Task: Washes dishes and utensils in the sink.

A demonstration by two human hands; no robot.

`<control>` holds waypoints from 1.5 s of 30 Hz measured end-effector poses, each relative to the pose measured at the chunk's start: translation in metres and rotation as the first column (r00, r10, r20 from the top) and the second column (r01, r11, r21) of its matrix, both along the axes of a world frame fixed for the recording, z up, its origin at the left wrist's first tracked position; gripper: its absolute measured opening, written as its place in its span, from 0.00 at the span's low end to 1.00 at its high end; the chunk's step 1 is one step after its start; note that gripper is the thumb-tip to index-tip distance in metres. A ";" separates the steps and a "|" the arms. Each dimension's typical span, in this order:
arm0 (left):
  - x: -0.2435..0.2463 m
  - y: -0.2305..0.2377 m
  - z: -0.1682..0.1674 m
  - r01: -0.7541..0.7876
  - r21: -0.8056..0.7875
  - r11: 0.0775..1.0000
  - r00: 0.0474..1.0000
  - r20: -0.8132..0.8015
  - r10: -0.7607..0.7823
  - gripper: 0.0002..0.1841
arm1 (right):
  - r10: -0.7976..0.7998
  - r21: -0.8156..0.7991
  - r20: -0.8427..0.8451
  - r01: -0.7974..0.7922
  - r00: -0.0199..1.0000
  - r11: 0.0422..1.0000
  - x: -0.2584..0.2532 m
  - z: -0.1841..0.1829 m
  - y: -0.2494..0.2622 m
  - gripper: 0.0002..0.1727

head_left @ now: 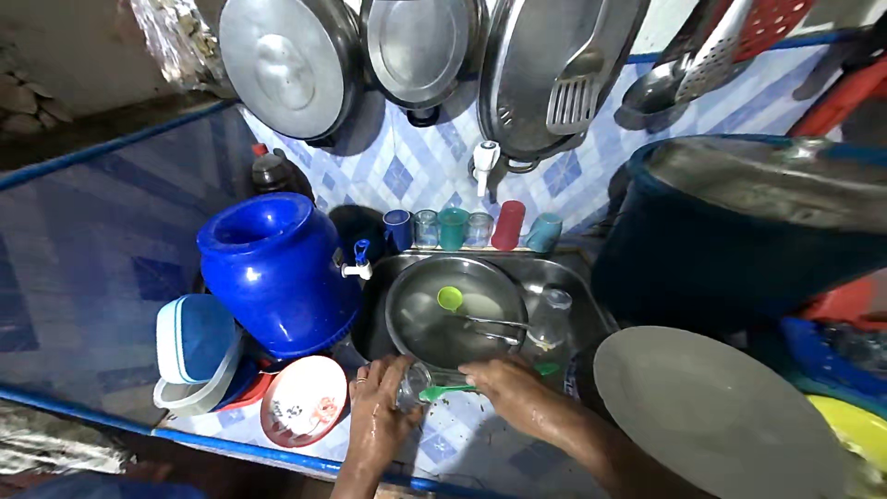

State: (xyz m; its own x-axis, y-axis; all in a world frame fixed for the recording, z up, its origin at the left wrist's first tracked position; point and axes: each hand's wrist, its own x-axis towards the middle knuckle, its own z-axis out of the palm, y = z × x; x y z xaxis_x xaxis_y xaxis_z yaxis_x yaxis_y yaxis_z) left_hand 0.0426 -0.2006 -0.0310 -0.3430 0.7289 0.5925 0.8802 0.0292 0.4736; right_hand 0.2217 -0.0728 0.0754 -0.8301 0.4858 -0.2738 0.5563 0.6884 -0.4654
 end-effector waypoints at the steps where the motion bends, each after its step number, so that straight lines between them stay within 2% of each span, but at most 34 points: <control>1: -0.001 0.000 0.001 -0.005 0.005 1.000 0.999 -0.041 0.005 0.32 | 0.023 0.020 0.063 -0.024 0.998 1.000 -0.002 0.003 -0.003 0.23; 6: 0.000 -0.006 0.007 -0.009 -0.035 0.999 0.992 -0.125 0.005 0.34 | 0.054 0.066 0.176 -0.066 0.983 0.996 -0.006 0.017 -0.013 0.29; 10: 0.004 -0.007 0.011 0.007 -0.009 1.000 0.976 -0.217 -0.009 0.34 | 0.189 -0.078 0.186 -0.177 0.964 0.981 -0.006 0.015 -0.018 0.24; 12: 0.005 -0.009 0.012 0.019 -0.012 1.000 0.969 -0.247 -0.021 0.33 | 0.229 -0.081 0.156 -0.219 0.961 0.972 -0.005 0.007 -0.010 0.21; 13: 0.005 -0.010 0.012 0.023 -0.025 0.999 0.968 -0.251 -0.028 0.33 | 0.246 -0.006 0.140 -0.248 0.959 0.969 -0.005 0.006 -0.004 0.19; 14: 0.006 -0.011 0.012 0.028 -0.047 0.999 0.971 -0.237 -0.039 0.33 | 0.268 0.143 0.118 -0.284 0.956 0.948 -0.004 0.006 0.000 0.16; 15: 0.006 -0.012 0.012 0.036 -0.073 0.997 0.978 -0.204 -0.050 0.34 | 0.312 0.356 0.053 -0.310 0.949 0.882 -0.003 0.002 0.005 0.13; 16: 0.004 -0.013 0.013 0.049 -0.096 0.994 0.986 -0.154 -0.064 0.34 | 0.403 0.603 -0.061 -0.288 0.913 0.744 -0.003 -0.005 0.010 0.09; 17: 0.002 -0.012 0.014 0.057 -0.106 0.993 0.990 -0.119 -0.070 0.34 | 0.501 0.763 -0.146 -0.225 0.853 0.605 -0.005 -0.011 0.016 0.05; 18: -0.001 -0.012 0.017 0.060 -0.105 0.993 0.991 -0.113 -0.072 0.34 | 0.558 0.832 -0.194 -0.166 0.807 0.529 -0.007 -0.016 0.018 0.05; 19: -0.004 -0.012 0.020 0.059 -0.104 0.993 0.989 -0.131 -0.073 0.34 | 0.550 0.827 -0.228 -0.138 0.804 0.545 -0.007 -0.021 0.018 0.06; 20: -0.005 -0.012 0.022 0.054 -0.106 0.993 0.985 -0.158 -0.071 0.34 | 0.470 0.745 -0.246 -0.145 0.848 0.651 -0.004 -0.026 0.014 0.08; 21: -0.005 -0.012 0.023 0.041 -0.097 0.994 0.978 -0.199 -0.060 0.34 | 0.327 0.536 -0.214 -0.169 0.920 0.827 -0.002 -0.026 0.007 0.12; 22: -0.006 -0.010 0.022 0.021 -0.081 0.996 0.968 -0.247 -0.041 0.34 | 0.179 0.213 -0.129 -0.149 0.975 0.966 -0.002 -0.021 0.003 0.16; 23: -0.005 -0.009 0.019 0.002 -0.057 0.998 0.959 -0.281 -0.018 0.33 | 0.075 -0.074 -0.068 -0.081 0.995 0.994 -0.002 -0.021 0.000 0.19; 25: -0.004 -0.008 0.011 -0.036 0.000 0.999 0.949 -0.312 0.034 0.32 | -0.070 -0.452 -0.069 0.032 0.995 0.892 0.002 -0.034 -0.009 0.18; 27: 0.000 -0.006 0.006 -0.069 0.043 0.997 0.949 -0.305 0.079 0.29 | -0.191 -0.770 -0.066 0.072 0.979 0.634 0.008 -0.039 -0.019 0.16; 28: 0.002 -0.005 0.005 -0.080 0.053 0.995 0.951 -0.294 0.092 0.28 | -0.225 -0.862 -0.059 0.064 0.973 0.502 0.010 -0.039 -0.022 0.17; 29: 0.004 -0.005 0.003 -0.090 0.062 0.994 0.950 -0.295 0.105 0.27 | -0.238 -0.905 -0.060 0.048 0.969 0.423 0.012 -0.040 -0.024 0.17; 30: 0.005 -0.004 0.003 -0.093 0.065 0.994 0.947 -0.304 0.109 0.27 | -0.237 -0.903 -0.073 0.037 0.969 0.428 0.013 -0.042 -0.024 0.17; 31: 0.005 -0.003 0.002 -0.086 0.055 0.995 0.947 -0.306 0.099 0.28 | -0.210 -0.845 -0.104 0.025 0.972 0.534 0.014 -0.045 -0.021 0.17; 32: 0.006 -0.003 0.002 -0.072 0.029 0.997 0.952 -0.295 0.077 0.28 | -0.134 -0.691 -0.142 -0.001 0.981 0.723 0.014 -0.048 -0.014 0.17; 33: 0.006 -0.004 0.002 -0.051 -0.017 0.999 0.964 -0.263 0.045 0.29 | -0.026 -0.440 -0.145 -0.041 0.989 0.897 0.014 -0.046 -0.004 0.17; 34: 0.007 -0.005 0.003 -0.020 -0.091 0.996 0.978 -0.208 0.000 0.30 | 0.073 -0.179 -0.102 -0.091 0.992 0.980 0.014 -0.039 0.005 0.17; 35: 0.009 -0.006 0.005 0.033 -0.190 0.981 0.991 -0.120 -0.057 0.32 | 0.155 0.085 -0.083 -0.148 0.984 0.985 0.014 -0.035 0.012 0.15; 36: 0.009 -0.007 0.009 0.107 -0.298 0.948 0.993 -0.009 -0.115 0.34 | 0.253 0.357 -0.125 -0.194 0.959 0.914 0.013 -0.036 0.017 0.12; 37: 0.008 -0.005 0.013 0.183 -0.382 0.906 0.983 0.088 -0.162 0.35 | 0.371 0.583 -0.174 -0.208 0.912 0.785 0.013 -0.037 0.022 0.09; 39: 0.003 -0.001 0.019 0.328 -0.490 0.807 0.941 0.248 -0.232 0.39 | 0.592 0.833 -0.211 -0.174 0.778 0.525 0.009 -0.037 0.025 0.09; 40: -0.001 -0.001 0.022 0.405 -0.521 0.751 0.907 0.330 -0.261 0.41 | 0.663 0.883 -0.211 -0.151 0.718 0.444 0.009 -0.035 0.025 0.10; 42: -0.007 -0.001 0.028 0.536 -0.561 0.631 0.835 0.459 -0.302 0.41 | 0.745 0.916 -0.203 -0.146 0.636 0.374 0.012 -0.033 0.020 0.11; 45: -0.013 -0.003 0.033 0.637 -0.572 0.517 0.764 0.559 -0.323 0.39 | 0.783 0.909 -0.202 -0.185 0.588 0.374 0.019 -0.037 0.010 0.14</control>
State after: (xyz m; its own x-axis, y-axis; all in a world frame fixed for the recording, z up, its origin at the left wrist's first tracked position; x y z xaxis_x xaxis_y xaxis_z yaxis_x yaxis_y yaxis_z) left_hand 0.0296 -0.2039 0.0021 0.1406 0.9574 -0.2524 0.6414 0.1061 0.7599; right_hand 0.2406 -0.0627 0.0381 -0.7933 -0.3327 0.5099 -0.1667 0.9242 0.3436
